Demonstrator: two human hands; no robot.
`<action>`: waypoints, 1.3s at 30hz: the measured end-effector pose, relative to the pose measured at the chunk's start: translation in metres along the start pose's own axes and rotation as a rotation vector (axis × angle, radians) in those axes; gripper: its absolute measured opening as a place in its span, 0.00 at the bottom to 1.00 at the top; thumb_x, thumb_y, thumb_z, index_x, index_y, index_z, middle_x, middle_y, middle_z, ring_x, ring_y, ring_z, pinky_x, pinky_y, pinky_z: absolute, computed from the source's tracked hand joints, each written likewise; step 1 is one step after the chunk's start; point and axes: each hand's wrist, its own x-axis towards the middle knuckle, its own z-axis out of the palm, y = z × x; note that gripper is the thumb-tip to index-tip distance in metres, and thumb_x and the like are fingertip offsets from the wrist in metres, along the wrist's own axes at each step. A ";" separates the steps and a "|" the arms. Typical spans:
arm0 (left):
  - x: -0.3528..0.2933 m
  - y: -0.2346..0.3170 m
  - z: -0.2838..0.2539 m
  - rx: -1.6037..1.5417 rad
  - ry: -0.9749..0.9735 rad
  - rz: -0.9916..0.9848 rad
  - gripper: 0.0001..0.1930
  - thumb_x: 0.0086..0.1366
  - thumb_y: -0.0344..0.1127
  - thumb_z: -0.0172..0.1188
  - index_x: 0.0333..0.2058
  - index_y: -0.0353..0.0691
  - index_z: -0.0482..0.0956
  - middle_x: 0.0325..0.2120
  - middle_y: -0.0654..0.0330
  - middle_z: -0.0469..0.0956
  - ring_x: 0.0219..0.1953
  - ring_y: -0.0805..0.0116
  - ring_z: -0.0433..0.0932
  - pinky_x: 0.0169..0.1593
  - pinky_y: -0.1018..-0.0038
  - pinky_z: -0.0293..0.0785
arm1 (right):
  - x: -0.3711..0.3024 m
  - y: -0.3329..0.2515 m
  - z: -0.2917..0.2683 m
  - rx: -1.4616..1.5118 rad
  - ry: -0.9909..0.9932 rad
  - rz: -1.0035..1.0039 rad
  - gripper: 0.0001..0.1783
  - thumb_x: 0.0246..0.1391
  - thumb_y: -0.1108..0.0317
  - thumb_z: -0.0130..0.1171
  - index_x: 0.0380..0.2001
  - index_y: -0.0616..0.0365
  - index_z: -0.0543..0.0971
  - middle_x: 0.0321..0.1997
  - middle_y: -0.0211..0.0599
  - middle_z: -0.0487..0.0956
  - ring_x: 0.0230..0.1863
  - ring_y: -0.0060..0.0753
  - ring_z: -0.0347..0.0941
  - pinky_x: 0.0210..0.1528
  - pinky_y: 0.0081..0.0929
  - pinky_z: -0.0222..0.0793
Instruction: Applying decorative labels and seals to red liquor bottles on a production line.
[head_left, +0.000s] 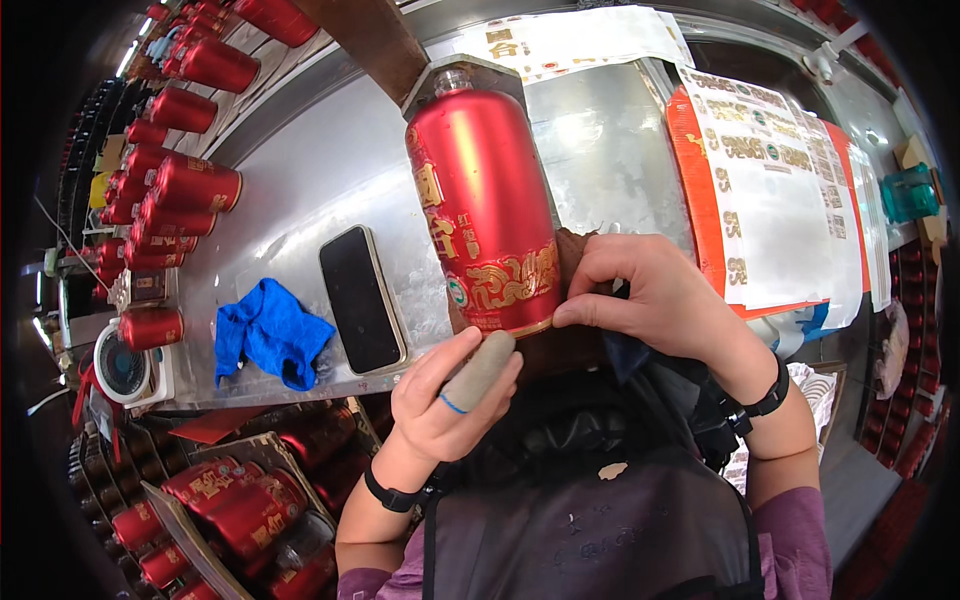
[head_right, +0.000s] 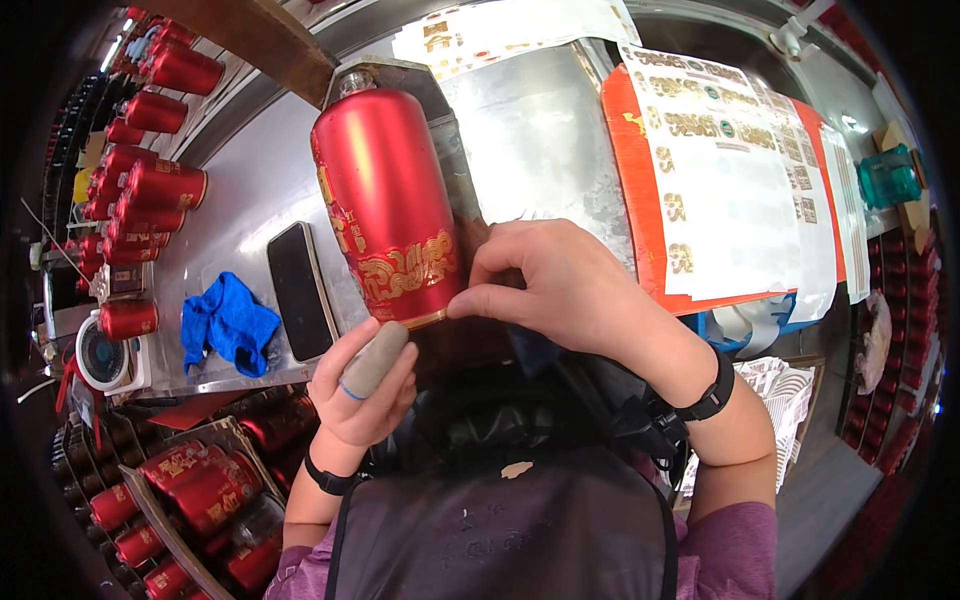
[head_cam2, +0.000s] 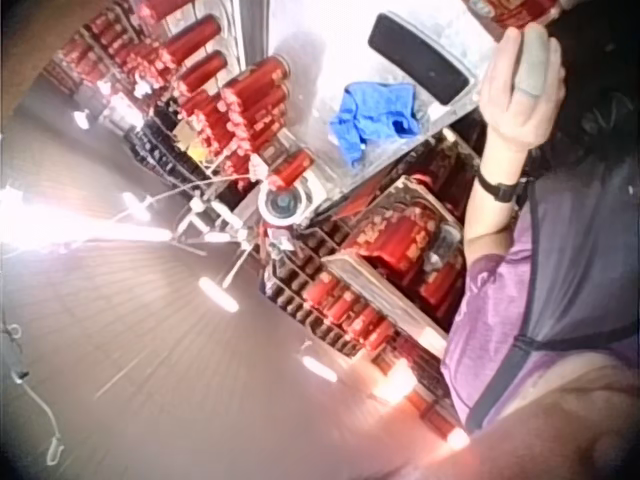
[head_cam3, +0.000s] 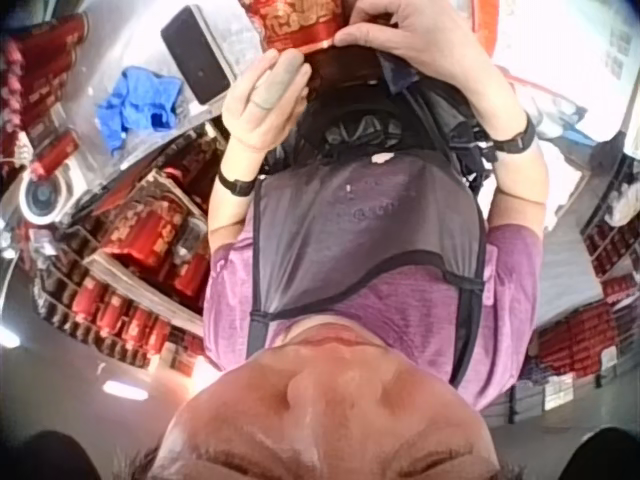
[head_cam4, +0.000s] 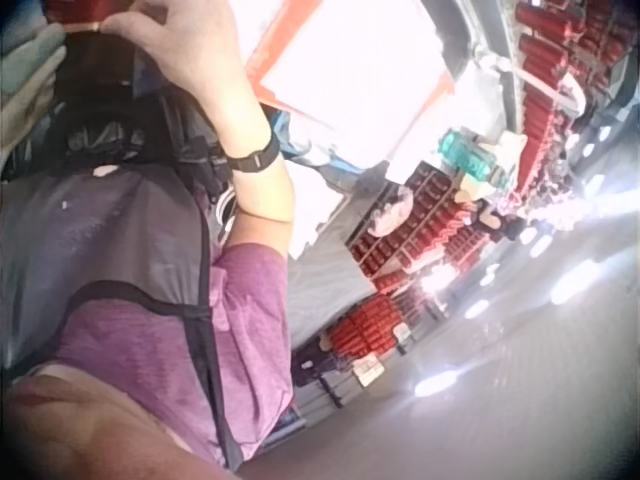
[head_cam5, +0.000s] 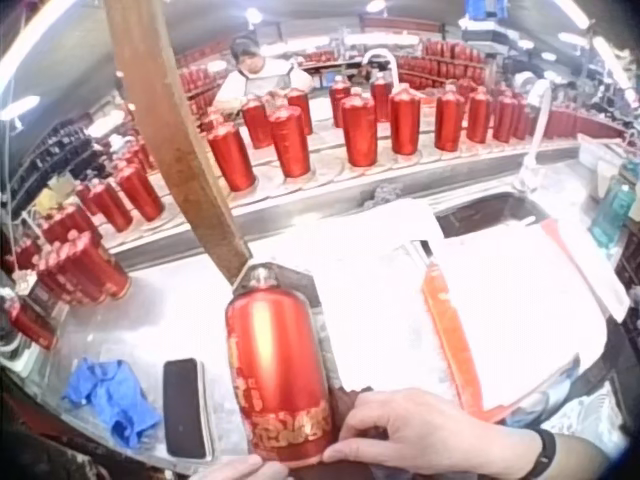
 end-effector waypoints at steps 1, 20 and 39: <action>0.004 -0.001 0.002 0.037 0.019 0.043 0.16 0.51 0.30 0.70 0.41 0.40 0.86 0.46 0.58 0.81 0.53 0.59 0.76 0.45 0.67 0.83 | 0.000 -0.001 0.000 0.002 0.000 -0.001 0.10 0.48 0.68 0.72 0.25 0.61 0.81 0.24 0.37 0.75 0.30 0.34 0.72 0.34 0.30 0.66; 0.037 0.005 0.006 0.049 -0.036 0.120 0.17 0.53 0.37 0.69 0.43 0.44 0.86 0.49 0.59 0.80 0.54 0.57 0.71 0.53 0.64 0.74 | -0.001 0.004 0.002 -0.011 0.021 -0.055 0.12 0.49 0.63 0.71 0.25 0.60 0.81 0.25 0.39 0.76 0.31 0.41 0.74 0.35 0.34 0.67; 0.031 -0.010 0.014 -0.111 0.041 -0.375 0.42 0.50 0.30 0.75 0.64 0.32 0.66 0.64 0.42 0.65 0.65 0.41 0.65 0.66 0.57 0.64 | -0.016 -0.006 -0.022 0.113 -0.029 0.114 0.08 0.49 0.70 0.71 0.25 0.61 0.81 0.26 0.31 0.74 0.33 0.29 0.71 0.37 0.27 0.65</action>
